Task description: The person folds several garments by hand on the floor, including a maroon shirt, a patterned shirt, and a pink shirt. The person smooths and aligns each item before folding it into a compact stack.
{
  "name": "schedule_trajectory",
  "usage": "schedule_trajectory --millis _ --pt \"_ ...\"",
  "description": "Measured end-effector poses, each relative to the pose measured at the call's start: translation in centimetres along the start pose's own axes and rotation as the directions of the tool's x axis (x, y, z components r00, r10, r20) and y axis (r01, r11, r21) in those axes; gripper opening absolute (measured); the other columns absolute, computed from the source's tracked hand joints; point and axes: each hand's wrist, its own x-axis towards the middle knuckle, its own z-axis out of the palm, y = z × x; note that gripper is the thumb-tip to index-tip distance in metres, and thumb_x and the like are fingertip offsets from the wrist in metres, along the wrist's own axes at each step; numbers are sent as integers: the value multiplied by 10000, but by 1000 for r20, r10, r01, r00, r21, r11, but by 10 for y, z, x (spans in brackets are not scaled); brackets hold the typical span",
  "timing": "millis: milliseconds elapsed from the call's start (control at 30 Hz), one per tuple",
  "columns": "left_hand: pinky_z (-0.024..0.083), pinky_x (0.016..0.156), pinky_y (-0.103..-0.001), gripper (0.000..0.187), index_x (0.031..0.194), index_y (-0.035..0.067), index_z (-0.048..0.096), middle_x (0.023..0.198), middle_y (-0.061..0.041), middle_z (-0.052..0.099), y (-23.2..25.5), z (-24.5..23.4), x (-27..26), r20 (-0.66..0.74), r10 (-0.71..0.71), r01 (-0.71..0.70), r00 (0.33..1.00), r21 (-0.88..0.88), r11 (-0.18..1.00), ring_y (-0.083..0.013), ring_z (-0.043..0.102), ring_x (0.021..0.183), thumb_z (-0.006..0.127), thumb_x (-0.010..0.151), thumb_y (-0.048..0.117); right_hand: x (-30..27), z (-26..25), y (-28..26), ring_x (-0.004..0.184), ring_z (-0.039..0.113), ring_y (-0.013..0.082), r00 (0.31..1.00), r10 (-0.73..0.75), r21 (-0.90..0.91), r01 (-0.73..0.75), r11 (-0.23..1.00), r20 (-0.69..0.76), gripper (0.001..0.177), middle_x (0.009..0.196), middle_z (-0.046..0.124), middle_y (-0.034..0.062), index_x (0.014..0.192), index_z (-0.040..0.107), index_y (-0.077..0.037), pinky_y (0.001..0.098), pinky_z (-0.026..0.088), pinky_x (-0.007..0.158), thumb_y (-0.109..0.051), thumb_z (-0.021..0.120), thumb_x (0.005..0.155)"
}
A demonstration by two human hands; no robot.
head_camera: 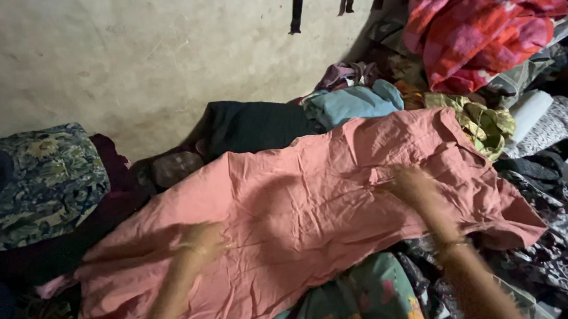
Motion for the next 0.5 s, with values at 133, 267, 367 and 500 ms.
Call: schedule_trajectory --millis 133,267,367,500 --pt "508 1074 -451 568 1372 65 605 1374 -170 659 84 72 52 -92 184 -172 979 129 977 -334 638 1254 663 967 459 29 115 -161 1192 558 366 837 -484 -35 492 870 -257 711 1285 639 168 1286 636 -89 621 425 966 -629 673 825" --pt "248 1184 -530 697 1569 225 338 1666 -79 220 64 123 58 -252 86 -83 964 24 996 -357 232 1497 593 972 478 34 159 -222 1363 418 353 922 -387 61 388 920 -13 720 1456 521 136 1298 643 -100 669 316 1042 -657 622 843" --pt "171 1247 -500 782 1608 261 220 1696 -21 144 8 132 53 -295 -85 107 952 58 993 -267 139 1570 499 973 621 35 152 -186 1473 395 272 957 -215 1 219 976 194 630 1528 515 53 1341 647 -171 571 264 1231 -610 549 900" --pt "229 1210 -411 848 1611 189 195 1692 -35 158 -36 131 55 -404 -211 199 890 -73 977 -247 189 1533 434 950 663 41 142 -118 1562 214 387 992 -7 -333 49 942 126 751 1607 388 175 1435 539 -33 636 29 1245 -639 548 993"
